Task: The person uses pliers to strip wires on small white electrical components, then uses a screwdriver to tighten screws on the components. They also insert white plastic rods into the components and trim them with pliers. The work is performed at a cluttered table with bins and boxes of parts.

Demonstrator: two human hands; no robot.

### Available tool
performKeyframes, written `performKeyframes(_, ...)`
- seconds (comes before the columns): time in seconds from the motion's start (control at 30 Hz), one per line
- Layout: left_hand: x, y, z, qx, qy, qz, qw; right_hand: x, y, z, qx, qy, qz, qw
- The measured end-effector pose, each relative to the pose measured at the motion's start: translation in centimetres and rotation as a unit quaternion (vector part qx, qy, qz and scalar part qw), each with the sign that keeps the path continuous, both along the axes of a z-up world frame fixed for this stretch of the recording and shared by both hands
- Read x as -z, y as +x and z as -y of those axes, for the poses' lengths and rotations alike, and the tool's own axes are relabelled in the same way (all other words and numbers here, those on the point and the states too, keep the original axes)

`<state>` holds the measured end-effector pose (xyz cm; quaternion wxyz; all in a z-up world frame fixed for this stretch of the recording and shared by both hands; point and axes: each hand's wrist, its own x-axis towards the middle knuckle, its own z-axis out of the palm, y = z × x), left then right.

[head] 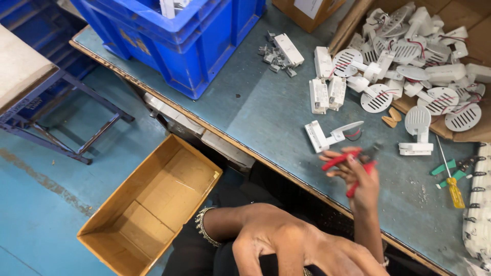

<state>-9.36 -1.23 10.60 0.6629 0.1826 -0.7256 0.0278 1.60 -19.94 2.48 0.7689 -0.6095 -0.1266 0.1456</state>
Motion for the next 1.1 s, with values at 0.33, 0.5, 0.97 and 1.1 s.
performKeyframes(0.33, 5.9, 3.3, -9.2, -0.621, -0.057, -0.374, 0.686, 4.1, 11.2, -17.3, -0.152, -0.184, -0.058, 0.969)
performKeyframes(0.5, 12.2, 6.7, -12.1, -0.771, 0.007, -0.467, 0.432, 7.2, 17.2, -26.4, -0.199, -0.087, -0.106, 0.970)
performKeyframes(0.97, 14.4, 7.5, -11.2, -0.868, 0.156, -0.356, 0.308, 4.3, 28.2, -25.1, 0.059, -0.539, 0.425, 0.725)
performKeyframes(1.1, 14.2, 7.4, -11.2, -0.870, 0.164, -0.348, 0.308, 5.8, 28.7, -24.3, 0.084, -0.481, 0.428, 0.760)
